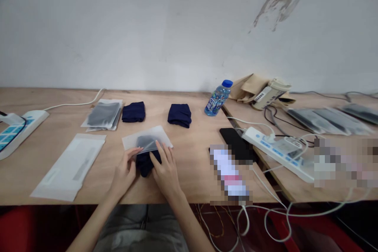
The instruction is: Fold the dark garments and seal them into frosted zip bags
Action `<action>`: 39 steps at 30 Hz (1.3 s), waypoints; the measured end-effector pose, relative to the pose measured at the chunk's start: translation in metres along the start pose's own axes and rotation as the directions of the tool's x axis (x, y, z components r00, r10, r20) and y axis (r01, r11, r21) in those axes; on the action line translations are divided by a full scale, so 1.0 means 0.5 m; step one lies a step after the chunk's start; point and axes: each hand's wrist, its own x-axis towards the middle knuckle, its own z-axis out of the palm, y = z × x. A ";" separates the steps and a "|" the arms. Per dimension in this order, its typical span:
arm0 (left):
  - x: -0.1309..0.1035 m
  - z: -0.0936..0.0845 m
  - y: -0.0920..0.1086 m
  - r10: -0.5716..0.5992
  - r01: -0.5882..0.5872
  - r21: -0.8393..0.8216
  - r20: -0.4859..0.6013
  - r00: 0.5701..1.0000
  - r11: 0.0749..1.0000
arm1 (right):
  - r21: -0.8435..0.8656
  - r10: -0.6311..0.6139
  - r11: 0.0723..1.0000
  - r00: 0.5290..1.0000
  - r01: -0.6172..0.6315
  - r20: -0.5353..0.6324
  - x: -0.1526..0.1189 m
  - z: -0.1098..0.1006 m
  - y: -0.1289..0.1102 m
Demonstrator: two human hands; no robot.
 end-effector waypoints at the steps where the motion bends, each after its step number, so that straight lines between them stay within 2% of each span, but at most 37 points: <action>1: 0.000 0.000 0.003 -0.006 0.006 -0.010 -0.003 1.000 1.000 | -0.008 0.011 1.000 1.000 -0.011 0.003 0.009 0.005 0.000; 4: 0.002 -0.004 0.013 -0.007 0.007 -0.019 0.008 1.000 1.000 | -0.026 0.078 0.997 0.996 -0.077 0.039 0.036 0.020 0.003; 9: 0.001 -0.009 0.026 0.040 -0.043 0.031 0.099 0.994 0.999 | -0.068 0.233 0.972 0.967 -0.227 0.105 0.058 0.031 0.007; 14: 0.001 -0.009 0.014 0.082 -0.099 0.237 0.083 0.993 0.967 | -0.002 0.109 0.994 0.968 -0.111 0.225 0.021 -0.002 0.020; 19: 0.000 -0.002 -0.003 0.074 -0.156 0.422 0.204 0.976 0.893 | 0.014 0.066 0.997 0.967 -0.071 0.245 -0.013 -0.029 0.031; 25: -0.012 0.013 -0.017 0.067 -0.170 0.386 0.268 0.961 0.907 | -0.044 0.054 0.998 0.964 -0.044 0.260 0.017 0.013 0.021; 30: -0.013 0.007 -0.016 0.071 -0.174 0.315 0.311 0.948 0.933 | -0.091 0.083 0.994 0.968 -0.063 0.235 0.051 0.044 0.020; 36: 0.002 -0.007 -0.005 0.086 -0.208 0.363 0.325 0.942 0.908 | -0.102 0.152 0.986 0.962 -0.131 0.227 0.061 0.049 0.015; 39: 0.013 -0.008 -0.002 0.103 -0.221 0.425 0.283 0.953 0.878 | -0.093 0.144 0.988 0.961 -0.125 0.237 0.065 0.036 0.009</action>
